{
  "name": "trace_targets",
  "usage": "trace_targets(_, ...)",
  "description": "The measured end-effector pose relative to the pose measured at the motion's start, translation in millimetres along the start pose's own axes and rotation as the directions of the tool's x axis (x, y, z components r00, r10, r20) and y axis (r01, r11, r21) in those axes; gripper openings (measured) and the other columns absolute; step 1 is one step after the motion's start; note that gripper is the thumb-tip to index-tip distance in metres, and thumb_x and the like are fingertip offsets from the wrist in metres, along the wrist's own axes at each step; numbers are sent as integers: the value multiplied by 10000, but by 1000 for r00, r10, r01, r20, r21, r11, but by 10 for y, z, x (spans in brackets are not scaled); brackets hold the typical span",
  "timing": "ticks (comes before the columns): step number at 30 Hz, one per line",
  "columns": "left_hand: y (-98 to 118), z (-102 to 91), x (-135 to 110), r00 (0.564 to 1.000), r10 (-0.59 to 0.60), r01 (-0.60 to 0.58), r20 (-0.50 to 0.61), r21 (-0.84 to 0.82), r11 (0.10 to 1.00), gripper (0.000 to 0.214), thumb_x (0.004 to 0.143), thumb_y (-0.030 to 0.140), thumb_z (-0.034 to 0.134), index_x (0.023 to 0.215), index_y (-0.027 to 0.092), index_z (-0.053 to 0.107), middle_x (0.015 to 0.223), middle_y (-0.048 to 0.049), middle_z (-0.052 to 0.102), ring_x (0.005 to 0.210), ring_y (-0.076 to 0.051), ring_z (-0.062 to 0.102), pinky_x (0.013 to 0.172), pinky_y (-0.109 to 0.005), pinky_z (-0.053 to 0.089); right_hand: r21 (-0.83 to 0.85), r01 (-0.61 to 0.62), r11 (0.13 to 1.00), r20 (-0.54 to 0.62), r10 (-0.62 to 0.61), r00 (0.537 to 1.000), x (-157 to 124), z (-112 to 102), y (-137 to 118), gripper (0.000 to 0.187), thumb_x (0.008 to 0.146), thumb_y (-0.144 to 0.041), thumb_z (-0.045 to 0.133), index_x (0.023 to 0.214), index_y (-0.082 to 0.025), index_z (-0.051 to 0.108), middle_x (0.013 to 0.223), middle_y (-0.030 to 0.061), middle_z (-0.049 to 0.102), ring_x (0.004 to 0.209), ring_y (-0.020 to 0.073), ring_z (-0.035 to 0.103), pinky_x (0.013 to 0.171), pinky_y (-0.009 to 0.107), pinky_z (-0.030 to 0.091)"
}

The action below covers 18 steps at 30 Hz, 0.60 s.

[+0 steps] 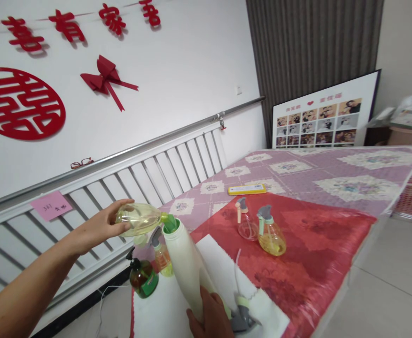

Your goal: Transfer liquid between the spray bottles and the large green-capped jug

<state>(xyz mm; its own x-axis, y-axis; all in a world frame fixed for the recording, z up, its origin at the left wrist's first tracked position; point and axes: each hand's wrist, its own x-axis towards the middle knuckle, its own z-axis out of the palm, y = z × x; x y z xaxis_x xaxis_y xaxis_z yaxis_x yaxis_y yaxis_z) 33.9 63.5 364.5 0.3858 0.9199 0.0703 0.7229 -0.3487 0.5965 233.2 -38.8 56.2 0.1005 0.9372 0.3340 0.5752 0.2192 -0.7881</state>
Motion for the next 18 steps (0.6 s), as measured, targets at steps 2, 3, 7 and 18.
trace_targets(2, 2, -2, -6, 1000, -4, 4, -5, 10, 1000, 667, 735, 424, 629, 1335, 258, 388, 1350, -98, 513, 1123, -287, 578, 938, -422, 482, -3, 7, 1000, -4, -7, 1000, 1, 2, 5, 430, 810, -259, 513, 1210, -105, 548, 1029, 145, 690, 958, 272, 624, 862, 361, 512)
trace_targets(3, 7, -4, -10, 1000, -8, 8, -6, 19, 1000, 671, 734, 434, 628, 1336, 262, 386, 1350, -97, 515, 1126, -290, 578, 936, -424, 484, -2, 10, 1000, -8, -10, 1000, 0, 5, 12, 431, 808, -262, 516, 1208, -105, 548, 1022, 145, 691, 952, 273, 626, 857, 364, 514)
trace_targets(7, 45, -10, -27, 999, -32, 32, 1, 55, 998, 693, 730, 467, 628, 1345, 275, 373, 1364, -84, 505, 1145, -292, 566, 930, -413, 493, 17, 14, 1000, -23, -14, 1000, -9, 17, 41, 428, 802, -275, 529, 1199, -115, 553, 995, 133, 695, 936, 265, 635, 841, 347, 521)
trace_targets(18, 34, -28, -10, 999, -36, 35, 6, 83, 996, 679, 741, 498, 624, 1339, 305, 366, 1308, -76, 532, 1129, -282, 572, 914, -413, 501, 9, 21, 1000, -14, -21, 1000, -4, 15, 28, 453, 806, -281, 510, 1225, -112, 544, 1040, 147, 694, 958, 278, 621, 853, 368, 515)
